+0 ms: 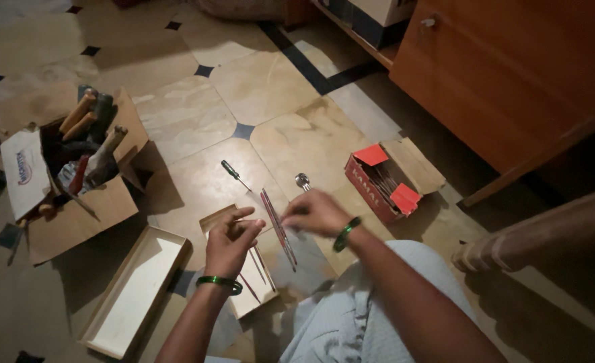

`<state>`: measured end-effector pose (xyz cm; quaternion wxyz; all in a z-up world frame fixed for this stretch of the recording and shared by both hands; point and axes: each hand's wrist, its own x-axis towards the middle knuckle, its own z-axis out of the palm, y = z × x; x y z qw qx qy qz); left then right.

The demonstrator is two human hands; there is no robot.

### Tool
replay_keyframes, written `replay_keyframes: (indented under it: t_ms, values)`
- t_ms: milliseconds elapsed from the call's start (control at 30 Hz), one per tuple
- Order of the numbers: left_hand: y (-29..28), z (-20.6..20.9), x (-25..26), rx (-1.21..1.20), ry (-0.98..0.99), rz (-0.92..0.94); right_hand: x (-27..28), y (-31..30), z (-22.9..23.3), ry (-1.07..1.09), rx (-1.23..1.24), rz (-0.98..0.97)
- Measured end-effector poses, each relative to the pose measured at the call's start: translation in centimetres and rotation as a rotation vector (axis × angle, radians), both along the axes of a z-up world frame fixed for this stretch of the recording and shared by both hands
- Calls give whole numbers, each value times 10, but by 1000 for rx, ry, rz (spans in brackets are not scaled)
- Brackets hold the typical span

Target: The person sits on the floor and organizes various tools and utensils into cardboard boxes. They place gardening tools like a trowel, forks, and pliers into a larger box, then arrange cutlery and a screwdriver into a smaller box before closing both.

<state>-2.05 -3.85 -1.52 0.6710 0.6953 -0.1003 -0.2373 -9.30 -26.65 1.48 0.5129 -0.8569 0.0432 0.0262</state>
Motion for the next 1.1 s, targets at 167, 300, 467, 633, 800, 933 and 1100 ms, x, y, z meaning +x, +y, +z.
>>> replay_keyframes:
  t_ms: [167, 300, 467, 633, 800, 933, 1100]
  values:
    - [9, 13, 4, 73, -26, 81, -19, -122, -21, -2, -17, -537]
    - [9, 11, 10, 66, -29, 73, -50, -184, -54, -183, -252, -744]
    - [6, 0, 11, 78, -63, 18, -52, -195, -68, -114, -212, -546]
    - [12, 0, 15, 62, -35, 27, -60, -176, -25, 310, -285, -659]
    - [12, 0, 15, 58, -48, 42, -56, -169, -16, 232, -599, -495]
    - [11, 5, 14, 67, -55, 32, -61, -187, -21, 314, -734, -512]
    - [15, 7, 15, 44, -61, 50, -65, -195, -34, 224, -631, -547]
